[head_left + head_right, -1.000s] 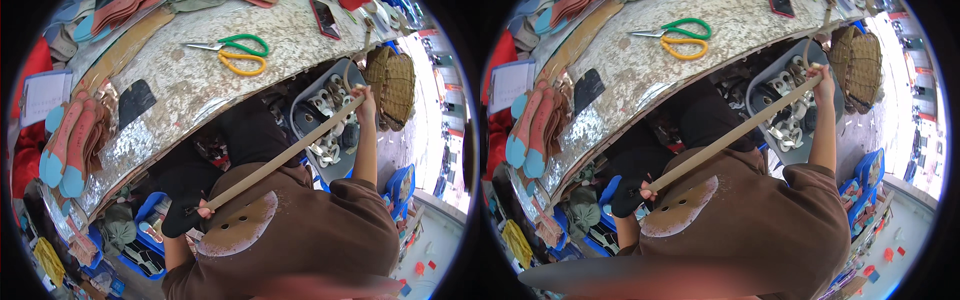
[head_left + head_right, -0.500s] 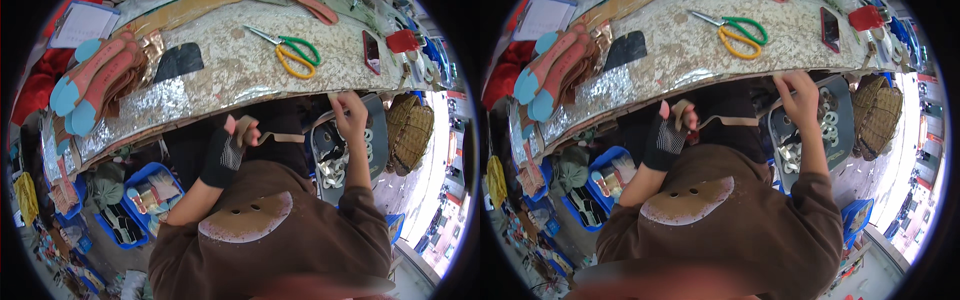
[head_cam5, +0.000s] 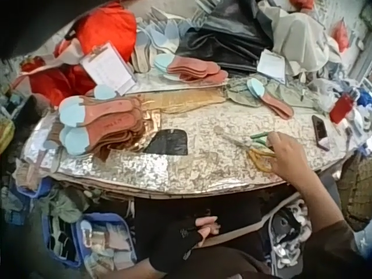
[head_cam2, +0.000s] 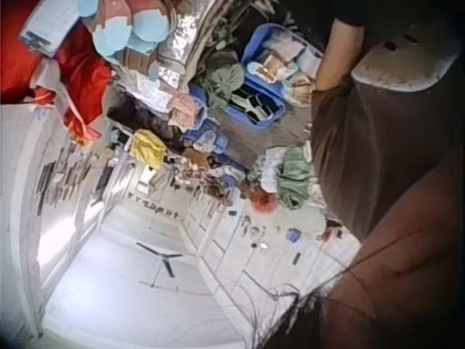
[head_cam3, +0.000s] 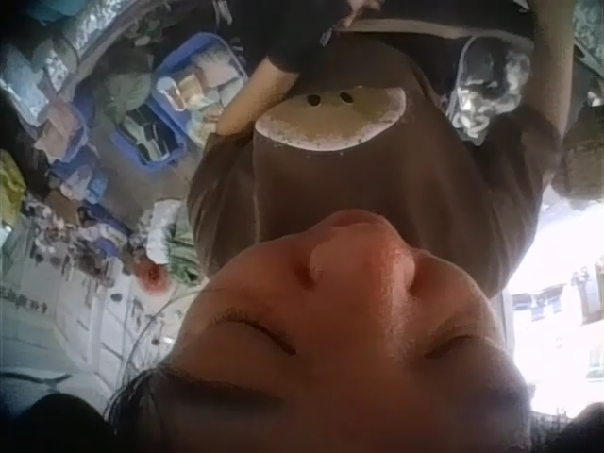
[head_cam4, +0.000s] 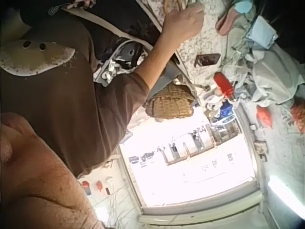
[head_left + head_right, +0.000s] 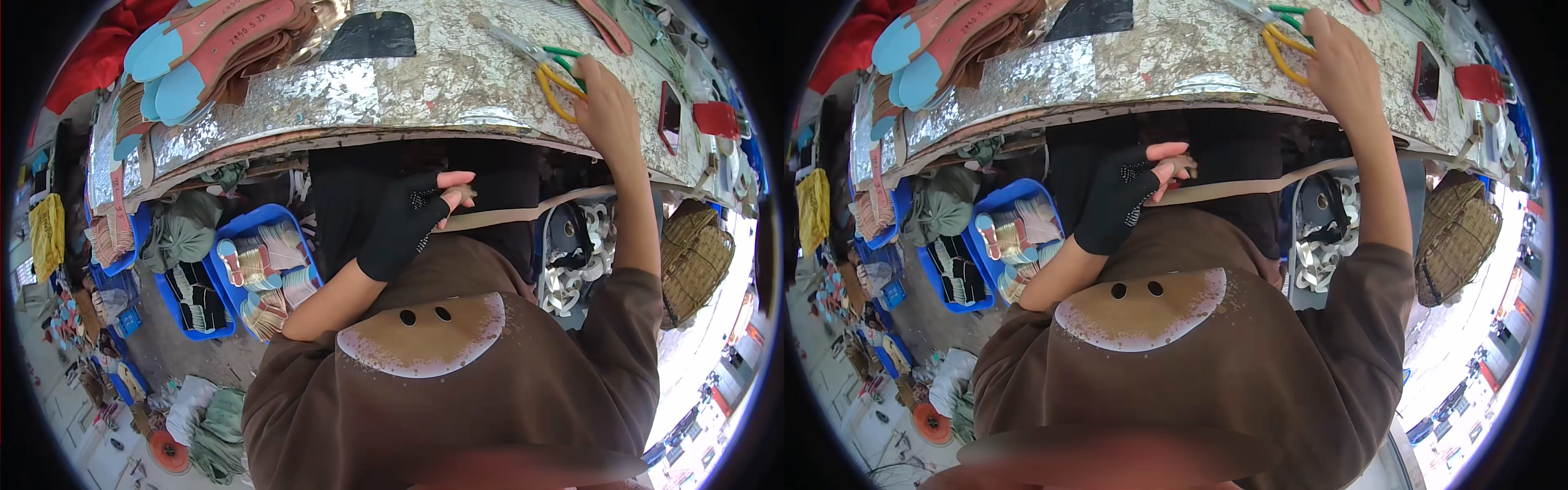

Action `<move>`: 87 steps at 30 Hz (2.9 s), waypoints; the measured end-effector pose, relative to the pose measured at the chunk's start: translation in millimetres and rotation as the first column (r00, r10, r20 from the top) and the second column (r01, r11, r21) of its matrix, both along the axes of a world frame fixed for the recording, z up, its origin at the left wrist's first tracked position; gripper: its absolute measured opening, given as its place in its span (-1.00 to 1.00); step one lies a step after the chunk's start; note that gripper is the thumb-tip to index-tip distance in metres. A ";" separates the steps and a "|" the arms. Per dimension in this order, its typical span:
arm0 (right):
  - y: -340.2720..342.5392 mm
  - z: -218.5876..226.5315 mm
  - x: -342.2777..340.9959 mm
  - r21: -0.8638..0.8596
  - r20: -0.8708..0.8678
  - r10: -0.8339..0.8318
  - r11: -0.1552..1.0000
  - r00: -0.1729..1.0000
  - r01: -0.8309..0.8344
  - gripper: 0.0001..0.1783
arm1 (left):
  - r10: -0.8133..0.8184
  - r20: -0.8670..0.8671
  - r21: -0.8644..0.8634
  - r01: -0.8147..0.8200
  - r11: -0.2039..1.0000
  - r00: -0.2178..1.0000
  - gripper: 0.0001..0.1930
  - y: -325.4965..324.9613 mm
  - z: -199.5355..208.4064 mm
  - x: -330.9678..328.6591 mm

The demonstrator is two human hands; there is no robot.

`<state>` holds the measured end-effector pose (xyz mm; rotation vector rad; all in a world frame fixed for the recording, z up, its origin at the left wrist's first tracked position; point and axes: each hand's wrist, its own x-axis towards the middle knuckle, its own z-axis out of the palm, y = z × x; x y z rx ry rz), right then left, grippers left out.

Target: Apply adhesive tape and trim materials for shoe component assembly.

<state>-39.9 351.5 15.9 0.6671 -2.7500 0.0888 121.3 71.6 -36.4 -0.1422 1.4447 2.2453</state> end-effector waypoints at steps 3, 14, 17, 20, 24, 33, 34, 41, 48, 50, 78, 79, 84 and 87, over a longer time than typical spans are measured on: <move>-4.7 8.8 25.5 0.056 0.077 -0.094 0.994 0.993 0.090 -0.53 | 0.100 -0.035 -0.025 -0.101 0.995 0.994 -0.62 -0.5 4.9 4.2; -6.8 -22.9 158.7 -0.596 0.774 0.613 0.623 0.158 0.507 0.32 | 0.259 -0.141 -0.039 -0.267 0.963 0.956 -0.81 -1.7 0.1 -11.0; -14.9 -36.8 164.5 -0.606 0.756 0.647 0.635 0.099 0.479 0.22 | 0.278 -0.141 -0.020 -0.283 0.959 0.950 -0.84 1.8 2.3 -15.6; -25.0 -40.7 158.7 -0.645 0.742 0.656 0.638 0.142 0.422 0.16 | 0.196 -0.090 -0.062 -0.202 0.977 0.976 -0.84 0.3 3.6 -16.0; -33.0 -39.1 147.6 -0.657 0.751 0.626 0.677 0.210 0.331 0.08 | 0.180 -0.049 -0.065 -0.183 0.981 0.982 -0.84 3.6 9.9 -15.1; -33.5 -43.1 145.7 -0.656 0.754 0.604 0.709 0.258 0.260 0.07 | 0.137 -0.040 -0.110 -0.141 0.984 0.990 -0.86 3.7 12.1 -11.4; -32.6 -44.3 146.4 -0.639 0.769 0.596 0.726 0.230 0.255 0.07 | 0.128 -0.057 -0.128 -0.135 0.983 0.990 -0.86 3.7 11.6 -11.1; -32.9 -52.9 151.1 -0.682 0.732 0.627 0.676 0.268 0.280 0.05 | 0.118 -0.084 -0.186 -0.132 0.974 0.989 -0.86 2.1 14.7 -10.9; -28.6 -61.0 159.3 -0.647 0.763 0.594 0.704 0.256 0.293 -0.18 | 0.109 -0.092 -0.230 -0.127 0.965 0.990 -0.85 -0.6 13.1 -8.4; -28.2 -60.1 160.1 -0.634 0.773 0.590 0.707 0.232 0.313 -0.18 | 0.142 -0.072 -0.232 -0.156 0.960 0.987 -0.85 -1.3 13.7 -6.1; -13.7 -19.4 103.8 -0.729 0.665 0.507 0.600 0.548 0.330 -0.22 | -0.063 0.149 -0.057 0.073 0.996 0.987 -0.85 -15.0 11.2 9.0; -0.2 -17.4 88.7 -0.727 0.619 0.450 0.639 0.644 0.251 -0.26 | -0.070 0.121 -0.075 0.079 0.994 0.990 -0.85 -10.8 14.1 11.2; 13.3 20.1 33.3 -0.531 0.426 0.047 0.821 0.903 0.208 -0.50 | 0.109 -0.280 -0.140 -0.153 0.978 0.954 -0.91 -12.4 24.6 3.3; -23.9 8.2 43.2 -0.757 0.147 0.240 0.652 0.959 -0.047 -0.44 | 0.079 -0.582 -0.378 -0.355 0.855 0.809 -0.93 -10.1 45.3 -6.3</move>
